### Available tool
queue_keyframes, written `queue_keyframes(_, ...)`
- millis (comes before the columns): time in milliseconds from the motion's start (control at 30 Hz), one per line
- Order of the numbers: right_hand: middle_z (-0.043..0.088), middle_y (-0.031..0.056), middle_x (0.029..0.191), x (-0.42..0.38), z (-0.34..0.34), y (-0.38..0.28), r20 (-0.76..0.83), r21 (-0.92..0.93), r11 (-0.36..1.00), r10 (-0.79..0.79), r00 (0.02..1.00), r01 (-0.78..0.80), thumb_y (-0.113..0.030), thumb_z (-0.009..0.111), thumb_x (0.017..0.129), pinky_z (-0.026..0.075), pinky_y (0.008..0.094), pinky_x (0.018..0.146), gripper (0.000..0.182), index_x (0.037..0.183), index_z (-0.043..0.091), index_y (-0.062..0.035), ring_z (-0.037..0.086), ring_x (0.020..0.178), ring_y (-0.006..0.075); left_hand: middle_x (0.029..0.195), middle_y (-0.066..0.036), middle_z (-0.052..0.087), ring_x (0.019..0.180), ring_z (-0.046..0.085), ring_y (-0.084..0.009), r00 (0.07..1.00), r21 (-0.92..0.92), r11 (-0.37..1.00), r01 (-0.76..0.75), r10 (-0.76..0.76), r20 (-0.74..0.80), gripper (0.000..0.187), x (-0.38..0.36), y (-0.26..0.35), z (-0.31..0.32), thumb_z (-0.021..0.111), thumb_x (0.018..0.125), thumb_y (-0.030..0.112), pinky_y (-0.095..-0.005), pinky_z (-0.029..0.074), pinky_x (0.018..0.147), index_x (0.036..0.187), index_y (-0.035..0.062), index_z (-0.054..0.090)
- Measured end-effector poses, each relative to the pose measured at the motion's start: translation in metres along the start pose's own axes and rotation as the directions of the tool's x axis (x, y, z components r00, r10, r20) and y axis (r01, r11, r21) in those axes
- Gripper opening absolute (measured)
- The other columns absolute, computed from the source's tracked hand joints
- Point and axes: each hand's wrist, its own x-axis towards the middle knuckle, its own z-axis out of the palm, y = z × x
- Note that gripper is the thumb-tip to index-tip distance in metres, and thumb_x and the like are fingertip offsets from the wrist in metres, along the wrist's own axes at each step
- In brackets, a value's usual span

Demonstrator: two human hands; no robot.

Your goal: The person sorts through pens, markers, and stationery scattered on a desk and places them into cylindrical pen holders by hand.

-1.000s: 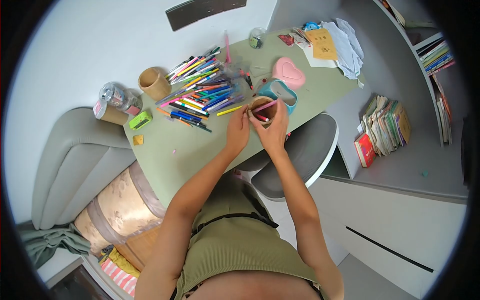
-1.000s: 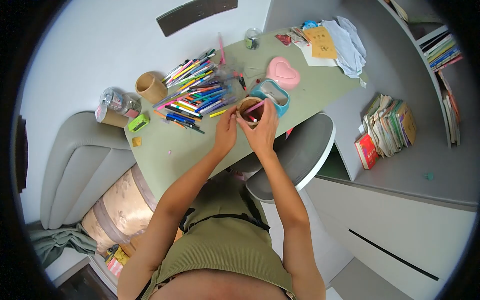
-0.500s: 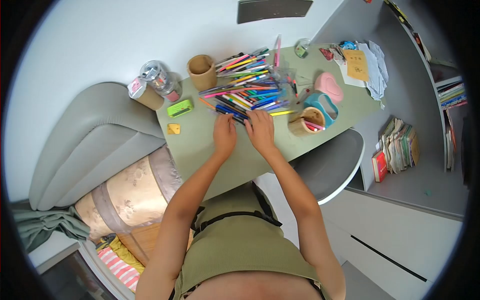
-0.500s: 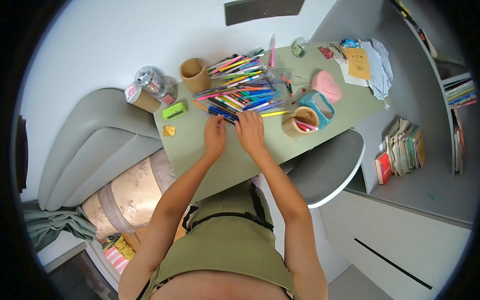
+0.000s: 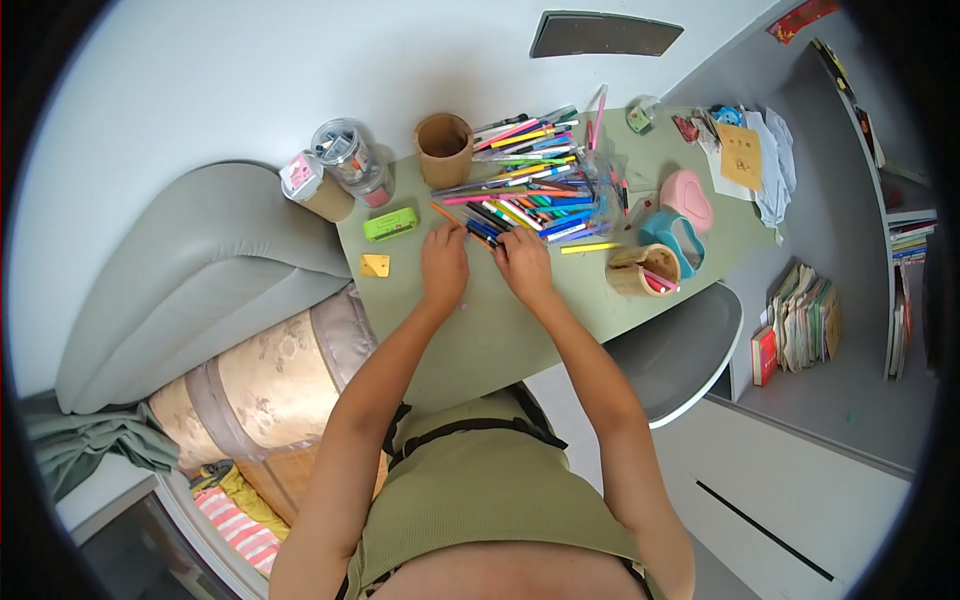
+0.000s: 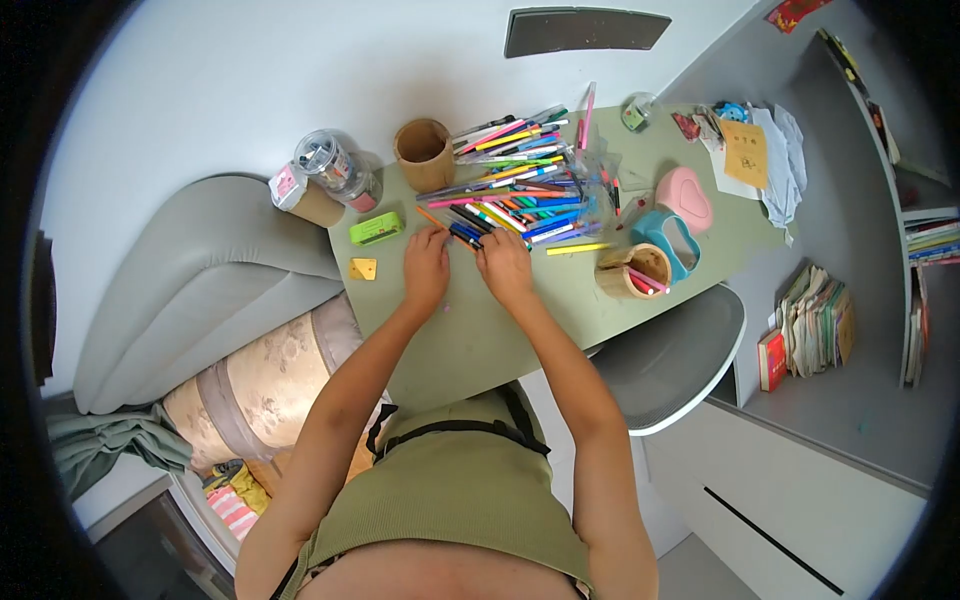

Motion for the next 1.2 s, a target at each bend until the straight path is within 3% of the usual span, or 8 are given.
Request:
queue_keyframes(267, 0.059, 0.0148, 0.088, 0.013, 0.016, -0.014, 0.032, 0.084, 0.993, 0.084, 0.996, -0.086, -0.007, 0.070, 0.072, 0.050, 0.0438, 0.076, 0.017, 0.085, 0.061, -0.0024, 0.059, 0.087, 0.0335, 0.096, -0.008, 0.057, 0.093, 0.055, -0.0281, 0.996, 0.232, 0.973, -0.008, -0.014, 0.092, 0.023, 0.005, -0.007, -0.013, 0.071, 0.075, 0.006, -0.0410, 0.044, 0.078, 0.097, 0.0057, 0.065)
queue_keyframes(567, 0.061, 0.0113, 0.086, 0.033, 0.034, -0.027, 0.154, -0.235, 0.971, -0.006, 0.988, 0.043, -0.016, 0.072, 0.075, 0.055, 0.0384, 0.071, 0.017, 0.084, 0.063, -0.0046, 0.063, 0.086, 0.0275, 0.091, -0.006, 0.056, 0.090, 0.055, -0.0248, 0.959, 0.352, 0.910, -0.219, 0.136, 0.247, 0.020, 0.002, -0.014, -0.026, 0.058, 0.077, 0.012, -0.0367, 0.043, 0.076, 0.096, 0.0083, 0.062)
queue_keyframes(667, 0.063, 0.0137, 0.091, 0.041, 0.026, -0.034, 0.299, -0.279, 0.960, 0.099, 0.949, -0.012, -0.015, 0.073, 0.076, 0.056, 0.0391, 0.070, 0.021, 0.089, 0.064, -0.0018, 0.065, 0.088, 0.0291, 0.089, -0.007, 0.055, 0.090, 0.055, -0.0244, 0.934, 0.401, 0.862, -0.310, 0.196, 0.299, 0.020, -0.002, -0.018, -0.026, 0.059, 0.077, 0.012, -0.0365, 0.044, 0.077, 0.096, 0.0072, 0.062)
queue_keyframes(767, 0.064, 0.0144, 0.092, 0.045, 0.034, -0.036, 0.371, -0.377, 0.926, 0.163, 0.914, -0.013, -0.017, 0.073, 0.075, 0.057, 0.0389, 0.068, 0.023, 0.089, 0.065, -0.0011, 0.066, 0.089, 0.0294, 0.088, -0.005, 0.056, 0.088, 0.055, -0.0208, 0.934, 0.428, 0.838, -0.339, 0.244, 0.262, 0.012, -0.004, -0.018, -0.028, 0.059, 0.078, 0.013, -0.0334, 0.042, 0.075, 0.089, 0.0092, 0.060)
queue_keyframes(867, 0.065, 0.0140, 0.093, 0.040, 0.042, -0.037, 0.362, -0.397, 0.918, 0.127, 0.923, 0.029, -0.016, 0.072, 0.073, 0.057, 0.0392, 0.069, 0.023, 0.090, 0.066, -0.0012, 0.067, 0.087, 0.0308, 0.089, -0.006, 0.056, 0.089, 0.056, -0.0215, 0.952, 0.419, 0.866, -0.272, 0.181, 0.246, 0.012, -0.007, -0.016, -0.027, 0.058, 0.078, 0.012, -0.0341, 0.044, 0.076, 0.090, 0.0088, 0.060)
queue_keyframes(1067, 0.065, 0.0185, 0.081, 0.045, 0.014, -0.030, 0.195, -0.108, 0.991, 0.104, 0.975, -0.084, -0.017, 0.072, 0.070, 0.055, 0.0445, 0.068, 0.021, 0.080, 0.065, 0.0004, 0.066, 0.076, 0.0366, 0.090, -0.011, 0.057, 0.089, 0.057, -0.0284, 0.991, 0.188, 0.980, -0.063, 0.039, 0.131, 0.017, -0.002, -0.009, -0.027, 0.062, 0.084, 0.008, -0.0407, 0.047, 0.078, 0.100, 0.0028, 0.060)
queue_keyframes(1167, 0.062, 0.0190, 0.072, 0.075, -0.030, -0.037, 0.137, 0.150, 0.969, 0.175, 0.975, -0.195, -0.017, 0.074, 0.073, 0.050, 0.0428, 0.062, 0.024, 0.079, 0.060, 0.0010, 0.063, 0.069, 0.0356, 0.094, -0.013, 0.059, 0.093, 0.058, -0.0301, 0.998, -0.065, 0.997, 0.042, -0.046, -0.052, 0.017, 0.025, 0.016, -0.044, 0.065, 0.082, 0.005, -0.0410, 0.048, 0.079, 0.097, 0.0008, 0.059)
queue_keyframes(1200, 0.061, 0.0185, 0.069, 0.088, -0.047, -0.041, 0.103, 0.251, 0.942, 0.204, 0.974, -0.224, -0.016, 0.074, 0.073, 0.049, 0.0422, 0.060, 0.023, 0.078, 0.059, 0.0008, 0.062, 0.066, 0.0353, 0.095, -0.014, 0.060, 0.093, 0.058, -0.0307, 0.986, -0.183, 0.973, 0.140, -0.154, -0.063, 0.018, 0.038, 0.024, -0.050, 0.067, 0.082, 0.006, -0.0413, 0.048, 0.079, 0.097, 0.0011, 0.059)
